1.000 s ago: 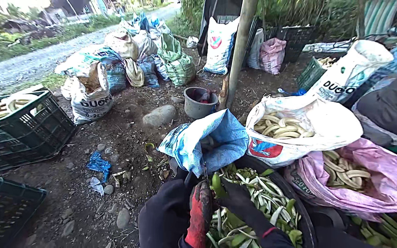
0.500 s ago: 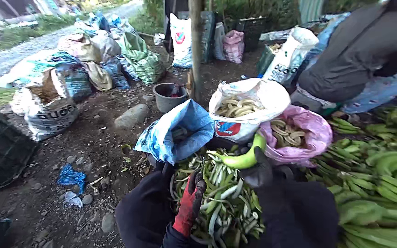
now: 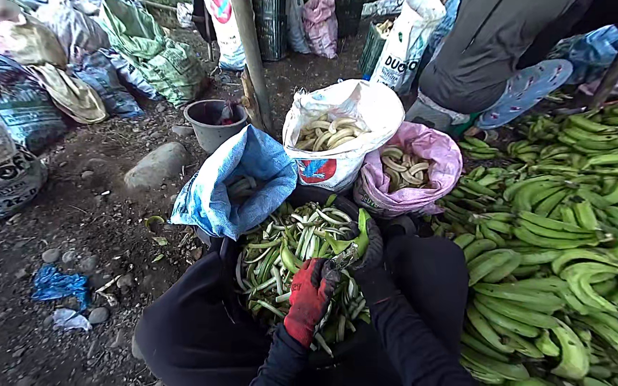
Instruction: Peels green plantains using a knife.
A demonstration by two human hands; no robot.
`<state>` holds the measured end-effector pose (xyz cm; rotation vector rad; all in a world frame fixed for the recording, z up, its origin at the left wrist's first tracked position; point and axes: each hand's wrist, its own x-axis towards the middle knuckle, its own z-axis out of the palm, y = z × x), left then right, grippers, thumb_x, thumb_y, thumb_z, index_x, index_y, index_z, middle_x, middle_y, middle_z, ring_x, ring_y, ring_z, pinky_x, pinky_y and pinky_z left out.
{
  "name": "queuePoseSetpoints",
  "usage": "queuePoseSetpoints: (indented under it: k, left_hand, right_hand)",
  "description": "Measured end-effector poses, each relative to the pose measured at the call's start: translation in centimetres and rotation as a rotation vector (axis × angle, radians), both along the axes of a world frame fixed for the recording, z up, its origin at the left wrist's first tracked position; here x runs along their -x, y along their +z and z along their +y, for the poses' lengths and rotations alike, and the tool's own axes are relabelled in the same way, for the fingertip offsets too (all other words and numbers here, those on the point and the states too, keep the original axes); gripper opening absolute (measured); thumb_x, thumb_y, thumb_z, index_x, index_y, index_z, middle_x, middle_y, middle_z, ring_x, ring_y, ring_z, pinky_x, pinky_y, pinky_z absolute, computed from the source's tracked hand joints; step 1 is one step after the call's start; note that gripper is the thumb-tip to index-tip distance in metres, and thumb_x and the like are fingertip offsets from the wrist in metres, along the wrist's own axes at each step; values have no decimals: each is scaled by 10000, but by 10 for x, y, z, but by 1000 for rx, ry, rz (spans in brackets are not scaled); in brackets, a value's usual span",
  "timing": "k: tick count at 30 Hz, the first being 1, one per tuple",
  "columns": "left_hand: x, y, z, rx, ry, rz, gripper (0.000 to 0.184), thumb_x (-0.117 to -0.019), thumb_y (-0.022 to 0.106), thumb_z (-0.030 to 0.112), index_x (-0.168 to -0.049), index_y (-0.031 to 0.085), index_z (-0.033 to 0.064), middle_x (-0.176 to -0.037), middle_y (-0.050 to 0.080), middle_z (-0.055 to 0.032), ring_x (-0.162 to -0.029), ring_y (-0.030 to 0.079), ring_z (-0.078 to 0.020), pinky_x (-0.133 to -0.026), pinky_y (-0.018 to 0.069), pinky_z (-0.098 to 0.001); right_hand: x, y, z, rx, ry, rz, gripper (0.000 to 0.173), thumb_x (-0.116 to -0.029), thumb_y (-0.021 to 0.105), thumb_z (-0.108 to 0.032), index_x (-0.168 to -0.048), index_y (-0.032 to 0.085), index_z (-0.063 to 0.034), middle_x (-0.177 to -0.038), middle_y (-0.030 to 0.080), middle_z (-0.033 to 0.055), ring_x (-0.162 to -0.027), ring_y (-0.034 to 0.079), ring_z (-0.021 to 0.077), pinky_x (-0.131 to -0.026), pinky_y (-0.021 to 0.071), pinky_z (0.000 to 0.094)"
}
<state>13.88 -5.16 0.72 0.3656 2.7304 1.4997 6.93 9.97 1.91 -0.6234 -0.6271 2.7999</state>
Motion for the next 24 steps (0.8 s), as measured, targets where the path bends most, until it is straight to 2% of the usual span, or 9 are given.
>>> queuePoseSetpoints:
  k: [3,6,8,12,14,17,20,22,24]
  left_hand:
    - [-2,-12,-5,-3,14,9,644,-1017,362,569,-1186,721,62,-1139,715,-128,-1082,673,-235,-959,532,-467]
    - [-5,-32,-20,-63,160,-223,554,-1041,379,504,-1228,703,96,-1162,708,-86,-1113,656,-184,-1012,513,-448]
    - [-4,-33,-27,-120,193,-282,563,-1029,377,548,-1199,701,120,-1088,705,-49,-1007,659,-143,-924,538,-415]
    - [3,0,-37,-146,6,-331,565,-1039,400,546,-1391,606,155,-1276,673,-45,-1086,661,-136,-937,553,-414]
    - [8,13,-44,-59,-121,-293,550,-1045,404,553,-1409,606,193,-1341,657,-24,-1202,630,-127,-1031,519,-427]
    - [12,27,-52,147,-230,-193,562,-1043,365,593,-1399,623,243,-1317,674,-21,-1223,625,-167,-1043,502,-469]
    - [18,28,-53,251,-242,-165,600,-1035,322,613,-1415,611,248,-1256,687,-68,-1152,649,-246,-973,516,-518]
    - [22,20,-52,274,-205,-151,596,-1029,344,607,-1423,603,242,-1235,685,-104,-1131,648,-289,-960,508,-547]
    - [25,7,-47,327,-93,-110,567,-1017,399,561,-1431,600,230,-1244,670,-157,-1127,638,-363,-949,485,-601]
  right_hand:
    - [-3,-1,-3,30,64,23,417,-1111,283,-423,-1031,575,-136,-716,611,11,-561,610,130,-564,586,333]
    - [-11,9,-7,73,141,-3,447,-1107,273,-457,-1053,567,-124,-706,581,7,-527,586,123,-537,581,318]
    - [-9,11,-6,16,195,-38,484,-1102,260,-489,-1039,566,-120,-665,570,17,-517,586,147,-531,576,351]
    - [-2,1,0,-202,323,-89,441,-1115,299,-414,-1252,559,-86,-797,632,80,-615,630,178,-541,573,346]
    - [4,-3,5,-297,395,-61,446,-1122,281,-380,-1220,570,-55,-795,648,92,-623,646,174,-545,579,320]
    - [12,-4,12,-412,528,-56,445,-1122,253,-372,-1174,565,-59,-794,639,97,-608,629,173,-516,553,303]
    - [15,-6,8,-346,622,-97,489,-1121,247,-419,-1309,544,-78,-847,647,104,-635,639,179,-551,567,307]
    - [10,-5,-1,-364,625,-132,535,-1115,219,-461,-1297,543,-76,-848,642,103,-647,636,179,-564,567,317]
    - [-2,-1,-12,-544,574,-222,565,-1111,229,-482,-1352,566,-98,-1019,686,106,-831,677,179,-721,590,358]
